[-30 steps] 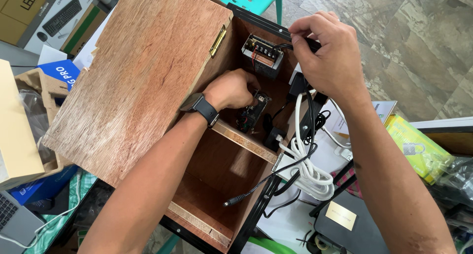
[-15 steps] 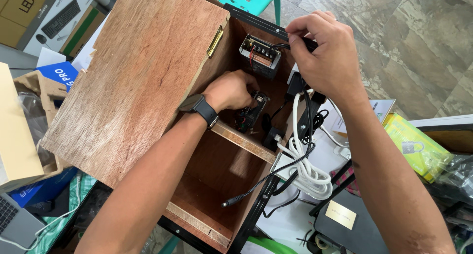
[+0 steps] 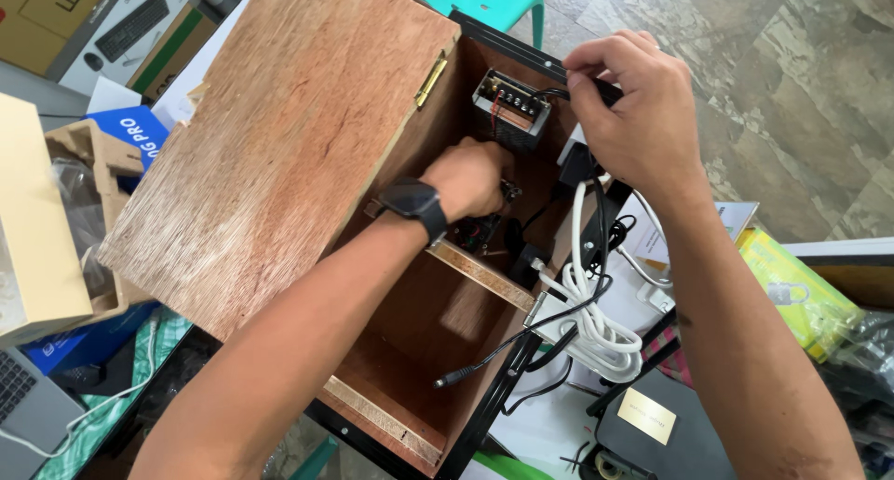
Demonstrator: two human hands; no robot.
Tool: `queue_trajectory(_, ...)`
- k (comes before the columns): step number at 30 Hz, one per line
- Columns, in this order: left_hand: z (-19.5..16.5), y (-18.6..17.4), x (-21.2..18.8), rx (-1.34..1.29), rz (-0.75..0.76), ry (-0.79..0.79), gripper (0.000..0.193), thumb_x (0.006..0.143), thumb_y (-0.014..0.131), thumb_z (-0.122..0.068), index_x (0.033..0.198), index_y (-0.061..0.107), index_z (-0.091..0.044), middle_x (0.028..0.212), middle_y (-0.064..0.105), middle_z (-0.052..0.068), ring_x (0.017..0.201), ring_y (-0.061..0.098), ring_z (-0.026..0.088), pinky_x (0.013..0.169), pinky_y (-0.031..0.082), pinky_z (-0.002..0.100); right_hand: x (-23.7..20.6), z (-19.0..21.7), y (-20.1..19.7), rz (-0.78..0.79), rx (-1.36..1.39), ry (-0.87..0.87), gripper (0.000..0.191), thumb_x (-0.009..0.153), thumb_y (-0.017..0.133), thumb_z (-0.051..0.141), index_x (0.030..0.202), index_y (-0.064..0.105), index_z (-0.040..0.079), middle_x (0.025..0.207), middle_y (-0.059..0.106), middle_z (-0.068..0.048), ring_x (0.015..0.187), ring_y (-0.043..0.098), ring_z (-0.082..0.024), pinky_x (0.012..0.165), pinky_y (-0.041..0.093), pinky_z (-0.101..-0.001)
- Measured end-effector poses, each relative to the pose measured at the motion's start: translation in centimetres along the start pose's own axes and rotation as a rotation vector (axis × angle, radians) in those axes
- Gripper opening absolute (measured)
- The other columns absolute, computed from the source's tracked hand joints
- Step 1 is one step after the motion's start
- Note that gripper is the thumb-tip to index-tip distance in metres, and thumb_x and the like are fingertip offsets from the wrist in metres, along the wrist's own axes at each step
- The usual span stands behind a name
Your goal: The person works inside an open wooden enclosure on a cluttered workbench, connecting wires to a power strip and small electronic modules, plugging in cables, and testing the components which light up. They then reposition the enclosure, close its wooden door, and arrange the cables on the bench.
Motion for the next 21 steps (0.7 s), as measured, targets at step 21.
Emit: queue_trajectory(21, -2.1, -0.8, -0.5, 0.018, -0.236, 0.234, 0.037, 0.064, 0.087, -0.014, 0.097, 0.075, -0.005, 0.100, 0.071, 0.024, 0.090, 0.070, 0.043, 0.075, 0.057, 0.048, 0.1, 0.0, -0.1, -0.008, -0.022, 0.025, 0.009, 0.098, 0.072, 0.001, 0.107, 0.072, 0.000, 0.102, 0.073, -0.013, 0.095, 0.071, -0.025, 0.087, 0.058, -0.0351)
Point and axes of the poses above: each hand's wrist, its own x-axis towards the middle knuckle, its own y-axis out of the palm, z = x × y, the point moved 10 cm from there along x, towards the middle knuckle
